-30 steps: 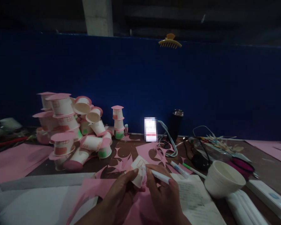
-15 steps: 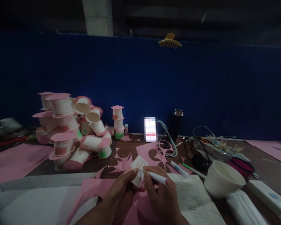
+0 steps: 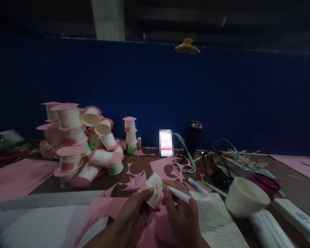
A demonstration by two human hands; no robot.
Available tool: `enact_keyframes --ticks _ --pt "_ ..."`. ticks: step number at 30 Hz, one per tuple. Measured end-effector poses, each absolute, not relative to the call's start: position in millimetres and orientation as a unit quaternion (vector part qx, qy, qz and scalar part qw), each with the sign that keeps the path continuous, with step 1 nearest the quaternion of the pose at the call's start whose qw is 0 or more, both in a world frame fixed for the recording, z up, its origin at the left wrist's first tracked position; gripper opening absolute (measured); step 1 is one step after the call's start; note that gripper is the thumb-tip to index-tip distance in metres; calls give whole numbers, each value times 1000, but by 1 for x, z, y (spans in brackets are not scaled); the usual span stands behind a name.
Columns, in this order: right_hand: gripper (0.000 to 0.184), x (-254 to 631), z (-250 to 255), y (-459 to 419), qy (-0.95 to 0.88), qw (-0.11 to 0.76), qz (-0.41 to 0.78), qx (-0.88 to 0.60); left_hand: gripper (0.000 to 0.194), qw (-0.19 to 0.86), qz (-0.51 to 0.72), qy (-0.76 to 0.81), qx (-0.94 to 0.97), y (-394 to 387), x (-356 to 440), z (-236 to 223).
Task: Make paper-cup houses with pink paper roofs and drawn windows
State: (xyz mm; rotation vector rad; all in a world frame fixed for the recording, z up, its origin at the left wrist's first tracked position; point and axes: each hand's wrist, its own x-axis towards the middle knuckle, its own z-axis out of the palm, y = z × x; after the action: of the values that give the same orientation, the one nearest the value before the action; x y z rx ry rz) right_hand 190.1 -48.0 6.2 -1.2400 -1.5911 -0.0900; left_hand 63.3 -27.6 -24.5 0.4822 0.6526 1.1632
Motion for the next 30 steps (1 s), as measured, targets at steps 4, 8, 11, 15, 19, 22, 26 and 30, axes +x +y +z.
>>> enact_keyframes --ticks 4,8,11,15,19,22,26,30 --pt "27 190 5 -48 -676 511 -29 -530 24 764 532 290 221 -29 63 -22" --pt "24 194 1 -47 -689 500 -4 -525 22 764 533 289 220 -30 63 -20" --pt "23 195 -1 -47 -688 505 20 -521 21 762 531 303 214 -30 64 -20" --pt "22 193 0 -47 -685 514 32 -515 24 764 531 295 217 -29 64 -23" --pt "23 192 0 -47 -686 519 42 -509 25 762 530 303 214 -28 64 -25" --pt "23 193 0 -46 -688 512 29 -513 23 763 533 299 211 -28 64 -25" --pt "23 194 -1 -45 -692 499 19 -522 23 765 533 293 209 -29 64 -23" --pt "24 194 0 -46 -697 509 33 -505 23 765 535 295 206 -29 64 -23"
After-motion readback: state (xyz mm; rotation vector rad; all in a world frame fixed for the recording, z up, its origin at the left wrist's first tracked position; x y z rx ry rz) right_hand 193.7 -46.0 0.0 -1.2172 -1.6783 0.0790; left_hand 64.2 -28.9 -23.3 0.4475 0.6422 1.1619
